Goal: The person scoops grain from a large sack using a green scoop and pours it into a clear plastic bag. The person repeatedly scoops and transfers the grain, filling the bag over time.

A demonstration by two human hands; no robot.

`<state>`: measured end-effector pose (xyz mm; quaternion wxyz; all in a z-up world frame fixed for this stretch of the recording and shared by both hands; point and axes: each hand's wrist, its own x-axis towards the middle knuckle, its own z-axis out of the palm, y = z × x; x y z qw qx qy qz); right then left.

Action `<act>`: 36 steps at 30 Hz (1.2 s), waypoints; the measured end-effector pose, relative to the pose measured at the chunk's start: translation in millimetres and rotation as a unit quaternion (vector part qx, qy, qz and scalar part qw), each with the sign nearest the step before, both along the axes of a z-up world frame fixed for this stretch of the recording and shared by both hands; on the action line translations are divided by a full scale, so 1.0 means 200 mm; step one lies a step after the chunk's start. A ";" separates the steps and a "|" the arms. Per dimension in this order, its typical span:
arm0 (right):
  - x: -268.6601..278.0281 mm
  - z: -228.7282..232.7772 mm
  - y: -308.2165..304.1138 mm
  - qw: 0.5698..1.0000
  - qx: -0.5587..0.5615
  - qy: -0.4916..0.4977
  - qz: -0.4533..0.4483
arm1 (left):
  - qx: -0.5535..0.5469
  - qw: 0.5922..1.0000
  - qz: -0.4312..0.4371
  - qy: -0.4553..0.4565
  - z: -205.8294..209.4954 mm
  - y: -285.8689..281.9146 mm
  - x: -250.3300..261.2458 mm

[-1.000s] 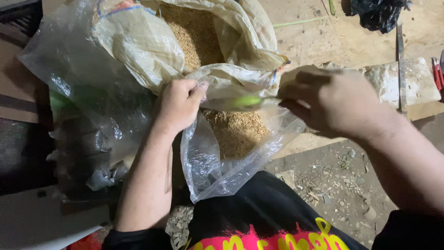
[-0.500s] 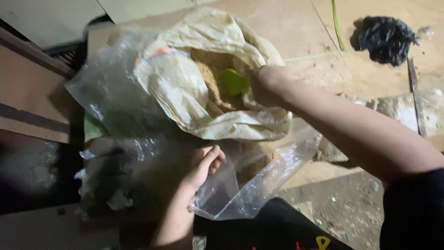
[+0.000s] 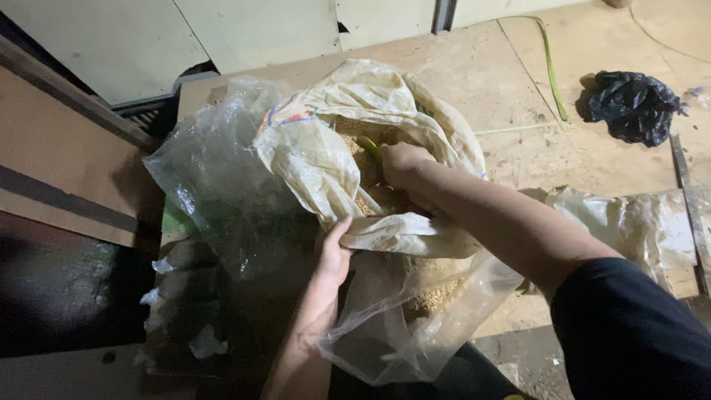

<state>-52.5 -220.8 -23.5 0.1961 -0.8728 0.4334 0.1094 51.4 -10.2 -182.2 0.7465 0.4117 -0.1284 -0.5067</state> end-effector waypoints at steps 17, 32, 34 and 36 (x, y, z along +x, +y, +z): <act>-0.33 0.00 -0.02 0.992 -0.001 -0.117 0.048 | -0.088 0.980 0.012 -0.177 0.38 0.21 -0.05; -0.63 0.41 0.02 0.958 -0.019 -0.262 0.117 | 0.008 0.503 -0.048 -0.863 0.92 0.33 -0.46; -0.68 0.45 0.07 0.973 -0.031 -0.217 0.079 | 0.035 0.553 -0.079 -0.829 0.87 0.30 -0.44; -0.72 0.50 0.10 0.969 -0.054 -0.223 0.092 | 0.026 0.616 -0.086 -0.783 0.85 0.22 -0.38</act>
